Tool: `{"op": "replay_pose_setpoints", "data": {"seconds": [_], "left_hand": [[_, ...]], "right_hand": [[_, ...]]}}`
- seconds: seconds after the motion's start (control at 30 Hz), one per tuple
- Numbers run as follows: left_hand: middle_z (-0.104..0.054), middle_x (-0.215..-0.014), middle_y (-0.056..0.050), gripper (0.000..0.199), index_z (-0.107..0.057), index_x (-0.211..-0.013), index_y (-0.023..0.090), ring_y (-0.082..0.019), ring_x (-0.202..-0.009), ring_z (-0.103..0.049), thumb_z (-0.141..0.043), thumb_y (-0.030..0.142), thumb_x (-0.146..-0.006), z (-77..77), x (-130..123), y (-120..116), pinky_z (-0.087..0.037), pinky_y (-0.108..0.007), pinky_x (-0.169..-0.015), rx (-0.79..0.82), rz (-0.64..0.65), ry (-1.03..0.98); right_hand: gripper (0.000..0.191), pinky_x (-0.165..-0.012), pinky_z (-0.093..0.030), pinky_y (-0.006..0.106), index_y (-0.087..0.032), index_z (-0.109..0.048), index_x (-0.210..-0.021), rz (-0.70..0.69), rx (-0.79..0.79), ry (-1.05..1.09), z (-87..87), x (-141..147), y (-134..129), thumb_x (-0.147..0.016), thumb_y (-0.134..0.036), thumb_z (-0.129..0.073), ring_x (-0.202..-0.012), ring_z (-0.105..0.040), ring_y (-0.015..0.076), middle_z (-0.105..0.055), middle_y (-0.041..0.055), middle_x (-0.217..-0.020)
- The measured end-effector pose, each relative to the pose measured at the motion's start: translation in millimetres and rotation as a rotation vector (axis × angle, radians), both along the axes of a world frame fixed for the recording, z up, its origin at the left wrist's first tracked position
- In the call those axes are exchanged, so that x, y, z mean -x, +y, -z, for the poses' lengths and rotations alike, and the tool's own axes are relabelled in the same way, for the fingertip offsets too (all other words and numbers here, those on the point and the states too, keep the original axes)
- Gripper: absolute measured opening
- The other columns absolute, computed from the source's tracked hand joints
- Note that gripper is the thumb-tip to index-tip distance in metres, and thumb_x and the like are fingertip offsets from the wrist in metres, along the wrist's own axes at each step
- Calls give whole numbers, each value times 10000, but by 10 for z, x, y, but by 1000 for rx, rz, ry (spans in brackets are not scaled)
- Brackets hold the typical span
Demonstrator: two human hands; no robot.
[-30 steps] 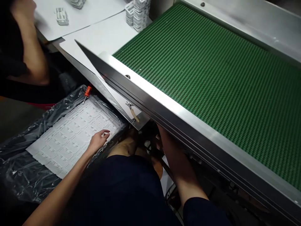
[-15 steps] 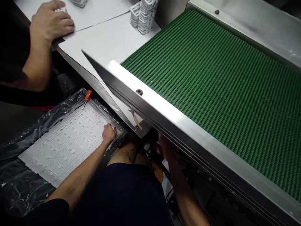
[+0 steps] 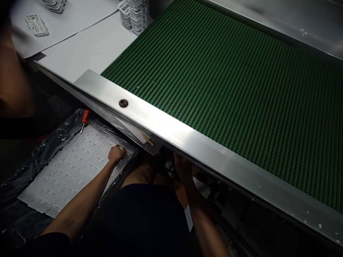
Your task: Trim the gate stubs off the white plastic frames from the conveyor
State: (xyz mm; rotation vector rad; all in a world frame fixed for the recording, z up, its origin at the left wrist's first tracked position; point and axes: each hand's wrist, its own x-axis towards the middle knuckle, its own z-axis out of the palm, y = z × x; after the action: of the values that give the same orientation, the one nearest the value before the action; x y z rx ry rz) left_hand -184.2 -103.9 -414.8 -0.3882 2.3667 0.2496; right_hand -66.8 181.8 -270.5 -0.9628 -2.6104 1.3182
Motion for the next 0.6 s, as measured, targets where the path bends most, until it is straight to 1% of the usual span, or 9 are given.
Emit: {"op": "replay_pose_setpoints", "data": {"seconds": [0.1,0.2,0.3,0.4,0.5,0.6], "left_hand": [[-563,-1103,-97,344,-527,-1126,145,-229,-955,-563,-518,375,-870,-3,46,-18,-476,-420,-796,-40,44,-5],[-586,-1050,-86,328,-536,-1113,146,-223,-932,-575,-515,370,-873,6,93,-78,-475,-417,-791,-71,73,-18],[-598,-1005,-75,296,-554,-1068,140,-207,-899,-582,-497,365,-885,-4,150,-209,-481,-397,-775,-116,112,-20],[-613,-912,-52,253,-585,-971,127,-181,-810,-593,-521,353,-874,-32,183,-364,-490,-372,-738,-178,174,-63],[-612,-861,-38,230,-592,-920,125,-171,-770,-589,-541,343,-863,-34,140,-449,-488,-363,-723,-203,218,-89],[-603,-872,-43,233,-582,-942,130,-179,-795,-583,-527,344,-869,4,52,-444,-480,-370,-732,-179,214,-62]], "right_hand": [[311,-834,-457,414,-145,-609,-979,59,27,-3,-20,-25,-30,-771,-367,-542,-896,-591,239,-641,111,-951],[321,-847,-455,405,-147,-605,-1006,80,57,-10,-25,-49,-32,-758,-345,-552,-928,-588,235,-635,108,-989],[333,-856,-452,399,-154,-599,-1029,89,78,-18,-18,-74,-17,-750,-330,-557,-951,-581,232,-628,105,-1018],[334,-848,-457,386,-159,-593,-1035,92,98,-31,-6,-110,-6,-746,-324,-559,-957,-579,227,-619,106,-1042],[324,-804,-471,370,-161,-594,-1027,86,115,-52,1,-153,-15,-752,-328,-549,-933,-584,226,-629,103,-1012],[311,-732,-483,346,-172,-598,-1020,72,122,-65,0,-191,-39,-769,-339,-520,-868,-592,216,-647,85,-932]]}}
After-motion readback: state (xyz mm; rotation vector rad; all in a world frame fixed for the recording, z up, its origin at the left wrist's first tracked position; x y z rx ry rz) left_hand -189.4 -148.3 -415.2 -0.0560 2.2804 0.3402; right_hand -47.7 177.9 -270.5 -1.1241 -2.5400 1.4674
